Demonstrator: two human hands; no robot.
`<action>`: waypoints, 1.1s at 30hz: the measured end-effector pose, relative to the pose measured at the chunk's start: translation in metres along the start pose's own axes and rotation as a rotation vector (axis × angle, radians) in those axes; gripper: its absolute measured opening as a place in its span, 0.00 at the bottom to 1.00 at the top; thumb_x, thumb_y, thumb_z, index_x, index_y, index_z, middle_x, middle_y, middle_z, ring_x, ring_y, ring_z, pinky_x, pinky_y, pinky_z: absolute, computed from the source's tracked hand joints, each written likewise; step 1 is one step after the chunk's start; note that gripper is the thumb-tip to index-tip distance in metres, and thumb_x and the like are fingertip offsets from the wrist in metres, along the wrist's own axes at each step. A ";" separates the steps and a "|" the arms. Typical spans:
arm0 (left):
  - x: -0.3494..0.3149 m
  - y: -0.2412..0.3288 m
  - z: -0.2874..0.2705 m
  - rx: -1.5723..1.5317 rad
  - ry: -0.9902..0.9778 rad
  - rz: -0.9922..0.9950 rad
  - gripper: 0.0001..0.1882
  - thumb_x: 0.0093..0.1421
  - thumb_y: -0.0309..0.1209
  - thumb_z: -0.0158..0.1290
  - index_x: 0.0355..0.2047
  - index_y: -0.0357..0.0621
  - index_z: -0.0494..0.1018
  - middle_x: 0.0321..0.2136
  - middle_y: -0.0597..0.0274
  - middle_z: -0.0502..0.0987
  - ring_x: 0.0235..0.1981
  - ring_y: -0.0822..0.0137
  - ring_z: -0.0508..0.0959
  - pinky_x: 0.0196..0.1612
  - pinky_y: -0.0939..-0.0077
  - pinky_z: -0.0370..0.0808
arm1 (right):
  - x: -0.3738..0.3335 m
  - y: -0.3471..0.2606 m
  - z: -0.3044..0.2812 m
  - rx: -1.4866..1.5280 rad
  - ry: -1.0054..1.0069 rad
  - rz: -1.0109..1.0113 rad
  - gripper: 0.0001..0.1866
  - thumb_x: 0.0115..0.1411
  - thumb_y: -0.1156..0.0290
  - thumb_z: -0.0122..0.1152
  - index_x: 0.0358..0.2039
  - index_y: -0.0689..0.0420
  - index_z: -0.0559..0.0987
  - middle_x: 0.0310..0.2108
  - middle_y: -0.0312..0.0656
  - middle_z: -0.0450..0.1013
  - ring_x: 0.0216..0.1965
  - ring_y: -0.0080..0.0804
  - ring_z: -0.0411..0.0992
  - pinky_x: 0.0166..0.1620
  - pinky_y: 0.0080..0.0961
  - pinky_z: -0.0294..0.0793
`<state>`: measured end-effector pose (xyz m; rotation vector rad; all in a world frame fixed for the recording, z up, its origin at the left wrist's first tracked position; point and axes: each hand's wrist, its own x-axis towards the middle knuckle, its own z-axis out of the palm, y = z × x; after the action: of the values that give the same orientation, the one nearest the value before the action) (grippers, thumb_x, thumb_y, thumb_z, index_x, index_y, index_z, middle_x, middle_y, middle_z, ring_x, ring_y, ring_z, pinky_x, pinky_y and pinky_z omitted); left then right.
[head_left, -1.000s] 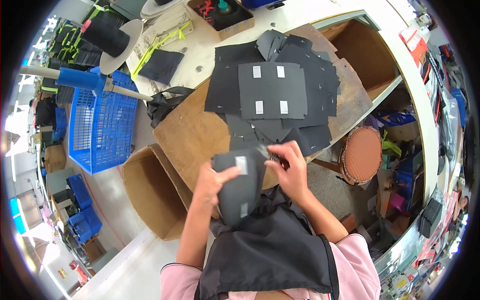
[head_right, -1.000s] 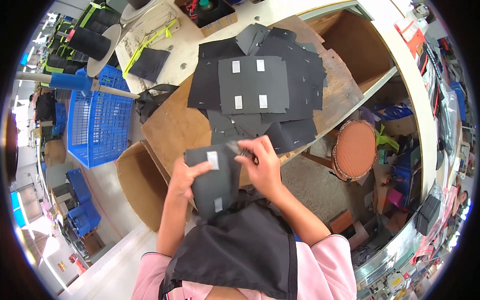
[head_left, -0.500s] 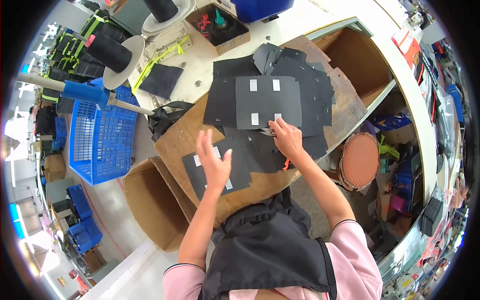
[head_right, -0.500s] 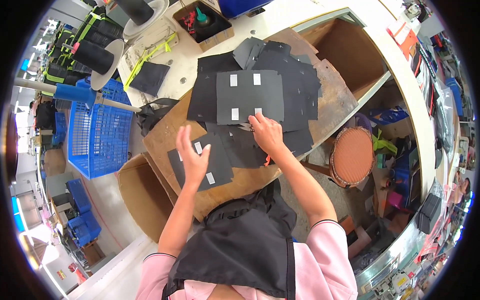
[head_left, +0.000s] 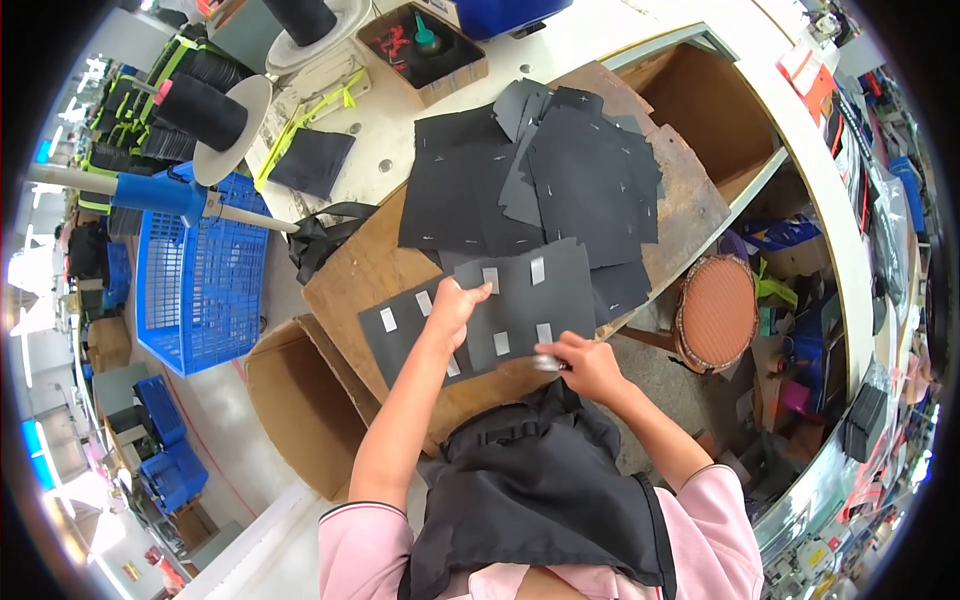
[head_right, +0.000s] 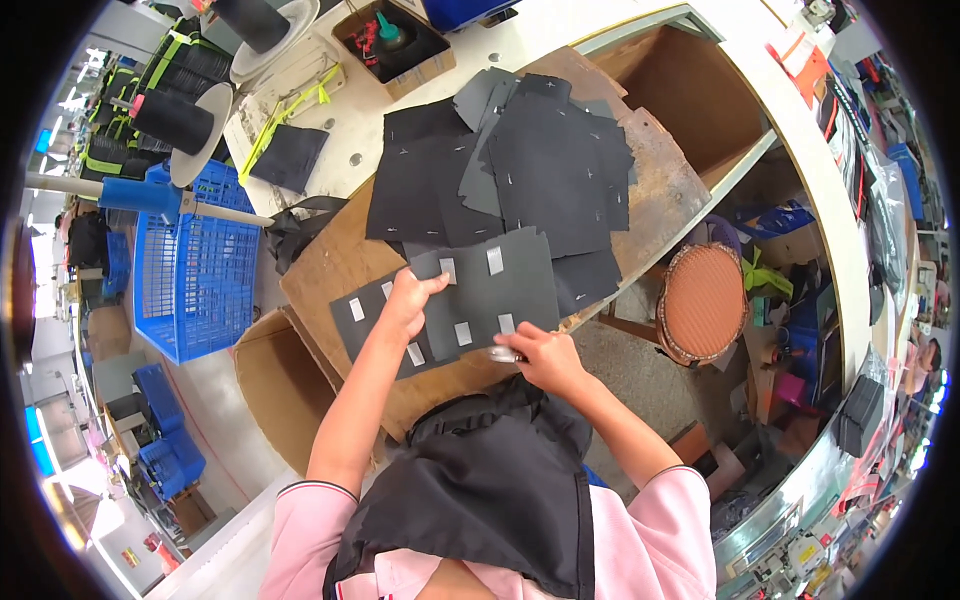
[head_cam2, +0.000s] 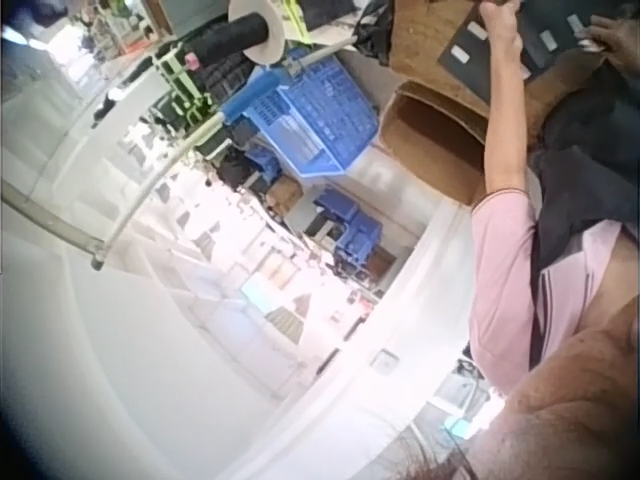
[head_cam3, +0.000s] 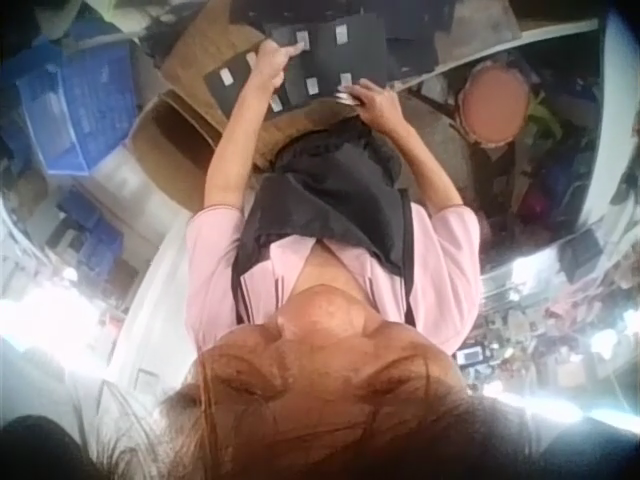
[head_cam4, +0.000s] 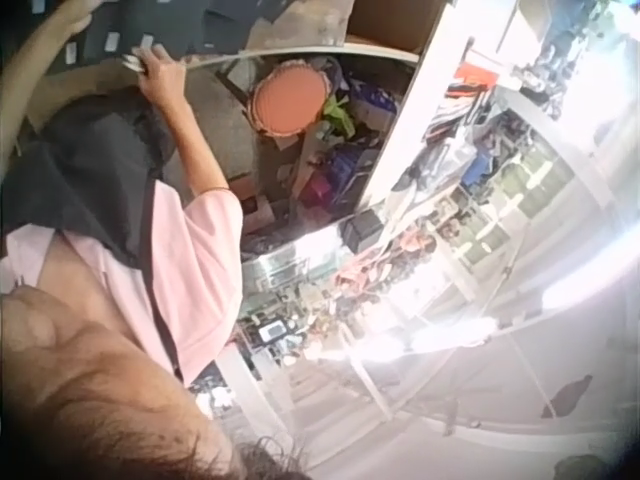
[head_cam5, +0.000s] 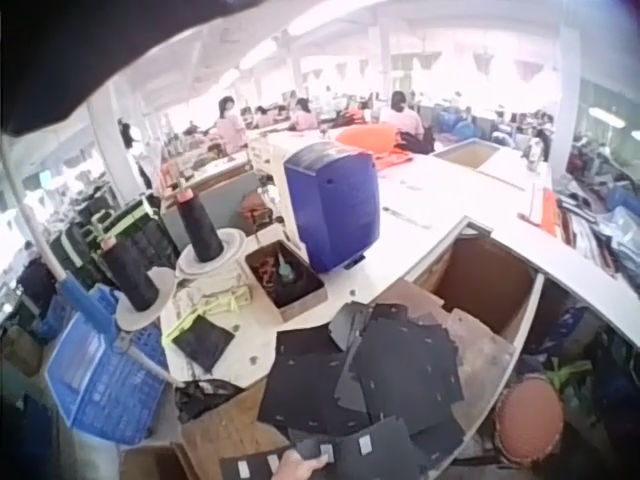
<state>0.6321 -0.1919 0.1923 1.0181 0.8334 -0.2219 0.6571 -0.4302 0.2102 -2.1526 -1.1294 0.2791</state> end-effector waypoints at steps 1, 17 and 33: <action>-0.009 0.001 0.008 0.096 0.004 0.113 0.11 0.56 0.22 0.52 0.40 0.36 0.71 0.35 0.59 0.76 0.36 0.67 0.76 0.43 0.76 0.71 | 0.006 -0.009 -0.009 0.127 0.009 0.129 0.26 0.40 0.81 0.58 0.44 0.49 0.76 0.24 0.37 0.68 0.22 0.34 0.71 0.26 0.30 0.71; -0.106 0.030 0.037 -0.092 -0.054 0.185 0.14 0.62 0.35 0.50 0.41 0.35 0.70 0.35 0.64 0.74 0.35 0.76 0.73 0.40 0.80 0.71 | 0.052 -0.057 -0.043 0.101 0.220 0.102 0.19 0.44 0.73 0.66 0.39 0.54 0.73 0.28 0.37 0.67 0.24 0.36 0.70 0.27 0.29 0.69; -0.098 0.018 0.029 0.040 -0.106 0.132 0.09 0.65 0.33 0.44 0.39 0.42 0.70 0.26 0.71 0.69 0.31 0.80 0.67 0.36 0.85 0.66 | 0.077 -0.019 -0.072 0.499 -0.306 0.085 0.08 0.48 0.76 0.61 0.30 0.61 0.73 0.20 0.35 0.58 0.23 0.24 0.58 0.29 0.20 0.59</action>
<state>0.5898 -0.2262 0.2813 1.0856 0.6656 -0.1785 0.7254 -0.3955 0.2852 -1.7473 -0.9990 0.8574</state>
